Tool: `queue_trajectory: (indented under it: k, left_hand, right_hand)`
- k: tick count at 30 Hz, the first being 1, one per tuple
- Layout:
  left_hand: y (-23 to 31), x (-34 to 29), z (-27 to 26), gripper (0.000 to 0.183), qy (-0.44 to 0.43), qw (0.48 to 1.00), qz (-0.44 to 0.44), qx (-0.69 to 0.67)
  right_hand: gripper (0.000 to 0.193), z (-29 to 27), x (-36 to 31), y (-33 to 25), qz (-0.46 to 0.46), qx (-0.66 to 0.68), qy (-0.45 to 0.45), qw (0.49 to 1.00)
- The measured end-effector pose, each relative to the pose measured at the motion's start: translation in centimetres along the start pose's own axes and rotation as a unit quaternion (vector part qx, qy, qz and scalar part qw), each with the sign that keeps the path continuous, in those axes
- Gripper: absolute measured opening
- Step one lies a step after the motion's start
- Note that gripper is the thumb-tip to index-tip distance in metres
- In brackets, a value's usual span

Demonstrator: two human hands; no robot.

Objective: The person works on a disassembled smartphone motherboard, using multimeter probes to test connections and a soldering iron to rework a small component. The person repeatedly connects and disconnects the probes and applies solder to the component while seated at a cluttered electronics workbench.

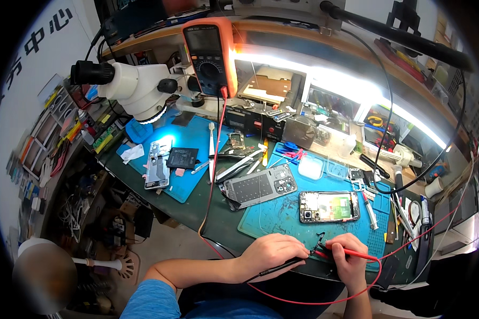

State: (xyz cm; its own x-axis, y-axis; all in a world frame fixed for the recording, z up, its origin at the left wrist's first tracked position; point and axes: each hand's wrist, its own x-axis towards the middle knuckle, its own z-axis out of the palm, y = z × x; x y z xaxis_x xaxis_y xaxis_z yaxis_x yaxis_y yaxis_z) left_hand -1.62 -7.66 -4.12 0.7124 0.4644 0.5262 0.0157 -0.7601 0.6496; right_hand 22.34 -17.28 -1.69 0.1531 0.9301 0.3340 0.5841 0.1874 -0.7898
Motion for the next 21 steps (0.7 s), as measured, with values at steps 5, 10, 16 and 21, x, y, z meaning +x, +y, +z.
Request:
queue_trajectory:
  k: [5, 10, 16, 21]
  left_hand:
    - [0.15, -0.06, -0.03, 0.017, -0.001, 1.000, 0.000, 0.004]
    - [0.19, 0.03, 0.15, 0.018, -0.008, 1.000, -0.001, 0.005]
    - [0.33, 0.15, 0.03, 0.018, -0.008, 1.000, 0.003, 0.009]
    - [0.18, 0.03, 0.25, 0.018, -0.005, 1.000, 0.001, 0.011]
  right_hand:
    - [0.012, -0.09, -0.01, -0.02, 0.005, 0.002, -0.003, 1.000]
    - [0.013, -0.26, -0.04, 0.02, 0.006, 0.008, -0.004, 1.000]
    - [0.012, -0.34, -0.08, 0.10, 0.008, 0.010, -0.003, 1.000]
    - [0.012, -0.33, -0.16, 0.34, 0.004, 0.012, -0.002, 1.000]
